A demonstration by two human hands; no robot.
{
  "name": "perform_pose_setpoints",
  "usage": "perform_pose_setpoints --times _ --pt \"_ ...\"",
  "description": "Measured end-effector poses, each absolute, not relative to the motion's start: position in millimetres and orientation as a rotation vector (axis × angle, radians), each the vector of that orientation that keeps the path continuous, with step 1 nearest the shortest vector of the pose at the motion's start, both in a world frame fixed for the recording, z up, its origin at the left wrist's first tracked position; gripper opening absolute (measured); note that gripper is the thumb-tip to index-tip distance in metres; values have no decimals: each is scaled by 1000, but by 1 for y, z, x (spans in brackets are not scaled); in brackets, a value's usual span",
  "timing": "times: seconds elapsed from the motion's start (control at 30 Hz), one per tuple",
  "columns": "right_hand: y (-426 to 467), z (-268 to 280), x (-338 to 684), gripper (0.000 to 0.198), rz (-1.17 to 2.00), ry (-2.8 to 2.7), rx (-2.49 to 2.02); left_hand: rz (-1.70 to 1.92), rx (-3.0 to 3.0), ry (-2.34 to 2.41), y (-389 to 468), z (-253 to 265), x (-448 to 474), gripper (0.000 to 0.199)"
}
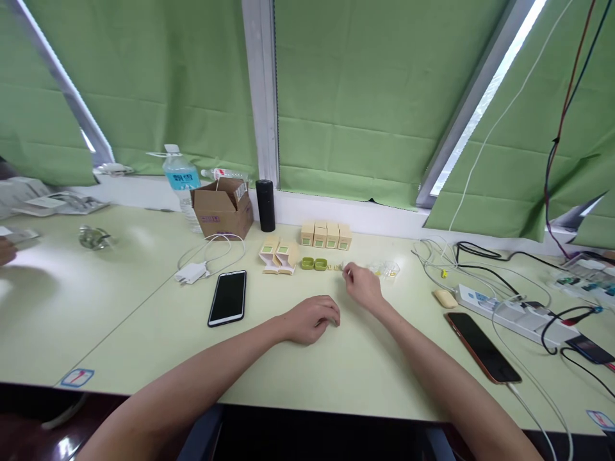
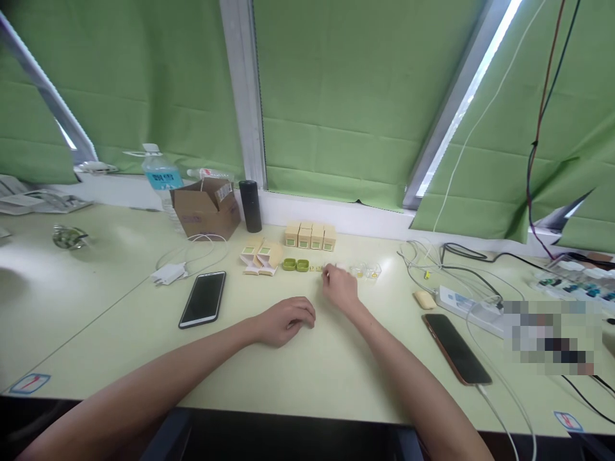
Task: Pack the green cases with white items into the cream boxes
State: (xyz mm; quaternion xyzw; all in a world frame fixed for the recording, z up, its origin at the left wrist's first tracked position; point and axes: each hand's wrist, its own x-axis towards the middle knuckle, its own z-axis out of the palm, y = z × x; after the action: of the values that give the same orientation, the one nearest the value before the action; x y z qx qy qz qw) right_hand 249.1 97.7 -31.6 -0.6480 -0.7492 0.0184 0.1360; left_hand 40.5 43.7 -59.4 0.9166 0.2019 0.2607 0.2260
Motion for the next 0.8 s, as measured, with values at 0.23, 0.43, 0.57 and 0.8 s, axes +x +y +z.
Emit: perform_pose_setpoints --times 0.23,0.43,0.57,0.8 --pt "57 -60 240 18 63 -2407 -1683 777 2483 577 45 -64 39 38" --pt "62 -58 243 18 90 -2417 -1642 854 2495 746 51 -65 35 36" --pt "62 -58 242 20 93 -2425 -1641 986 2441 1187 66 -54 24 31" --pt "65 -60 237 23 74 -2423 -1653 678 2389 1908 119 -27 3 44"
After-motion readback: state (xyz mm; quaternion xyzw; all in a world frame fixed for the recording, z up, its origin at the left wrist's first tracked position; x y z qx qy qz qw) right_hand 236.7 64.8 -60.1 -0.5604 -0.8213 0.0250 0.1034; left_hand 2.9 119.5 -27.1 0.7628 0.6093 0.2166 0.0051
